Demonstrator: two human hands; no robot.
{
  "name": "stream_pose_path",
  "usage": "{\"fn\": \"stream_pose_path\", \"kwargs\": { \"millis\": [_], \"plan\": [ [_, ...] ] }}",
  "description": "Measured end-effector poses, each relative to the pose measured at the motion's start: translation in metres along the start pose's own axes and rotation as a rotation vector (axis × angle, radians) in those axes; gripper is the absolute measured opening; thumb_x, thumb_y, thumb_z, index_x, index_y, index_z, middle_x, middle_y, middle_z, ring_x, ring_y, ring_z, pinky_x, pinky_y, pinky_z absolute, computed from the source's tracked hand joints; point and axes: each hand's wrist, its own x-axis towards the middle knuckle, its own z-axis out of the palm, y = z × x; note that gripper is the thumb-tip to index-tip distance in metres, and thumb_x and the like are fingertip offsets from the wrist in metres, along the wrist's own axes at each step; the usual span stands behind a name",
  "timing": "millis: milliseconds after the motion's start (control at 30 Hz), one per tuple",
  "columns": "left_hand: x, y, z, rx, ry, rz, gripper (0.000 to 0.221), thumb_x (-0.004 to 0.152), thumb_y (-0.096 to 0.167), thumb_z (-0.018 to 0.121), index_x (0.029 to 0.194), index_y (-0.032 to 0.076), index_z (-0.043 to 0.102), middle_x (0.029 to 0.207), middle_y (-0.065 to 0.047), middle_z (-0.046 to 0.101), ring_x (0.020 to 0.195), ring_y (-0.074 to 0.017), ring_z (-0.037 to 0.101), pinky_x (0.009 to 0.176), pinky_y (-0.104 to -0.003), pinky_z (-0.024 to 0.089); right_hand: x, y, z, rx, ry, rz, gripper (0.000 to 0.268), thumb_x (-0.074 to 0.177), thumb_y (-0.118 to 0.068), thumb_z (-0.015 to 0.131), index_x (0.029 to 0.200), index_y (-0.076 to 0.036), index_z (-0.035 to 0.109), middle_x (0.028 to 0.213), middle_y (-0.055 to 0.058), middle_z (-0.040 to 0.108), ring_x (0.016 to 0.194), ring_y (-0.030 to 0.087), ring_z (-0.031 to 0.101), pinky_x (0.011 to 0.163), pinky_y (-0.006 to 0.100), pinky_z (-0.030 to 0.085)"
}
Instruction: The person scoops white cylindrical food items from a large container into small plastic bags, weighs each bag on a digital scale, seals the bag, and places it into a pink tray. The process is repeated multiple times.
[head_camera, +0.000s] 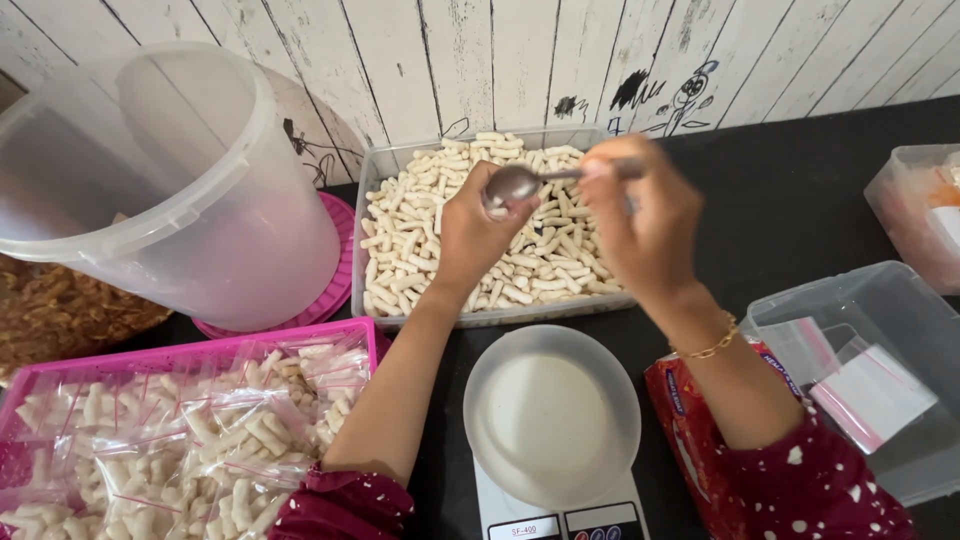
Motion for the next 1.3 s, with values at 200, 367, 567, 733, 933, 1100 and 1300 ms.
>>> {"fn": "stream_pose_path", "kwargs": {
  "millis": [200,367,567,733,933,1100,1300],
  "plan": [
    [-0.002,0.001,-0.003,0.068,-0.004,0.042,0.039,0.072,0.040,0.087,0.097,0.023,0.063,0.082,0.001,0.073,0.084,-0.0228,0.073,0.079,-0.039,0.058,0.000,-0.010,0.007,0.143,-0.022,0.120,0.016,0.105,-0.008,0.058,0.093,-0.001,0.066,0.070,0.012,0.065,0.062,0.024,0.069,0.060,0.033,0.057],
    [0.002,-0.010,-0.007,0.108,0.079,0.053,0.031,0.081,0.035,0.084,0.097,0.020,0.062,0.079,-0.001,0.073,0.080,-0.0245,0.073,0.077,-0.041,0.059,-0.002,0.019,-0.001,0.164,0.116,0.259,0.017,0.110,-0.010,0.052,0.097,-0.001,0.060,0.069,0.011,0.062,0.060,0.018,0.063,0.059,0.032,0.055],
    [0.002,-0.006,-0.014,0.107,0.136,-0.006,0.028,0.081,0.030,0.082,0.093,0.022,0.058,0.075,0.007,0.070,0.073,-0.0150,0.068,0.073,-0.034,0.055,-0.044,0.082,0.017,-0.058,0.011,0.600,0.018,0.100,-0.020,0.058,0.087,-0.009,0.063,0.058,0.009,0.062,0.054,0.023,0.065,0.053,0.038,0.051],
    [0.001,-0.002,-0.014,0.135,0.093,-0.034,0.029,0.081,0.032,0.082,0.094,0.024,0.058,0.076,0.009,0.070,0.073,-0.0138,0.067,0.074,-0.033,0.055,-0.060,0.095,0.040,0.165,0.000,1.010,0.013,0.093,-0.014,0.060,0.085,-0.007,0.067,0.066,0.014,0.068,0.056,0.020,0.071,0.051,0.033,0.063],
    [0.002,-0.003,-0.014,0.107,0.115,-0.036,0.029,0.081,0.033,0.081,0.094,0.024,0.057,0.075,0.011,0.070,0.072,-0.0113,0.065,0.075,-0.030,0.054,-0.056,0.094,0.034,0.375,0.072,1.230,0.015,0.092,-0.014,0.058,0.091,-0.004,0.069,0.073,0.017,0.070,0.060,0.018,0.073,0.055,0.031,0.067],
    [0.000,0.001,-0.015,0.126,0.151,-0.027,0.028,0.081,0.031,0.081,0.094,0.023,0.058,0.075,0.010,0.070,0.071,-0.0111,0.066,0.074,-0.031,0.054,-0.053,0.095,0.028,0.410,0.141,1.228,0.015,0.093,-0.018,0.057,0.092,-0.006,0.067,0.072,0.010,0.068,0.060,0.012,0.070,0.057,0.025,0.065],
    [0.004,-0.009,-0.013,0.191,0.177,-0.027,0.029,0.080,0.028,0.080,0.095,0.023,0.057,0.079,0.007,0.073,0.080,-0.0168,0.071,0.078,-0.036,0.057,-0.018,0.076,0.008,0.435,0.301,1.128,0.012,0.090,-0.018,0.057,0.089,-0.008,0.065,0.063,0.008,0.064,0.052,0.010,0.066,0.052,0.021,0.062]
  ]
}}
